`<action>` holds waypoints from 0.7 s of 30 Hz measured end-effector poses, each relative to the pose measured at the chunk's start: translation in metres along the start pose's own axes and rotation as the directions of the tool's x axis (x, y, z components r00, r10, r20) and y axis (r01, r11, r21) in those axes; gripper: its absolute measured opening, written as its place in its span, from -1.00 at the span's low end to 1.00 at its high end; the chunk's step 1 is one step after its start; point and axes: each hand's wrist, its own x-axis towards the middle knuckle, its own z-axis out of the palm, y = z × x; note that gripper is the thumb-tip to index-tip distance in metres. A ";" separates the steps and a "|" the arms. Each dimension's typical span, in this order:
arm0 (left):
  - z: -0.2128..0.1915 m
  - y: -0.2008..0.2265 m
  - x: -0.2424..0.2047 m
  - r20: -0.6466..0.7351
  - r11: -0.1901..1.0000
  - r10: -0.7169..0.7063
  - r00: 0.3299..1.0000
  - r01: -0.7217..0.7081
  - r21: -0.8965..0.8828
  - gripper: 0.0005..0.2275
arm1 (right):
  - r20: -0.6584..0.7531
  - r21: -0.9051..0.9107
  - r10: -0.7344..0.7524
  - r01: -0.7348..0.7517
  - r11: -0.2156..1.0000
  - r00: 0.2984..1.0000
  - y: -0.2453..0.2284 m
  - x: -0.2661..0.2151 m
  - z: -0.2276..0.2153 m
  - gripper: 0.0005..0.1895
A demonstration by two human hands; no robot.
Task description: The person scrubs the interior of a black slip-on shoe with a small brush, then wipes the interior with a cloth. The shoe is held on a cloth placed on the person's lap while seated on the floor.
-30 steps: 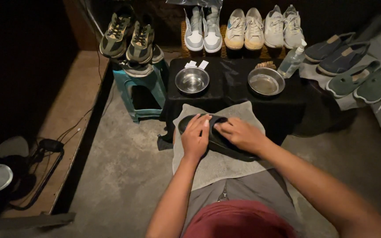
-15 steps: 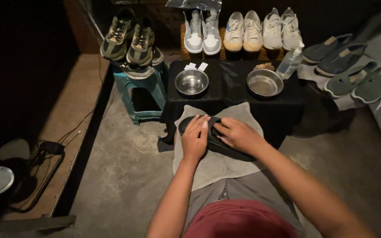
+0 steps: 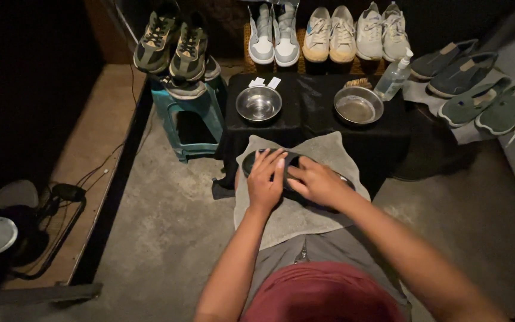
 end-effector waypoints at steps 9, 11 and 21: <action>-0.001 -0.016 -0.004 -0.006 1.000 0.001 1.000 -0.001 0.012 -0.79 | 0.093 0.107 0.006 -0.016 0.994 0.996 -0.010 -0.074 -0.073 -0.52; 0.005 -0.017 -0.006 -0.013 1.000 0.010 1.000 -0.010 0.001 -0.79 | 0.100 0.133 0.042 -0.055 0.990 0.994 -0.002 -0.089 -0.074 -0.52; 0.005 -0.009 -0.002 0.022 0.999 0.008 1.000 -0.009 0.053 -0.75 | -0.022 0.051 -0.014 0.015 0.999 1.000 -0.003 -0.020 -0.009 -0.50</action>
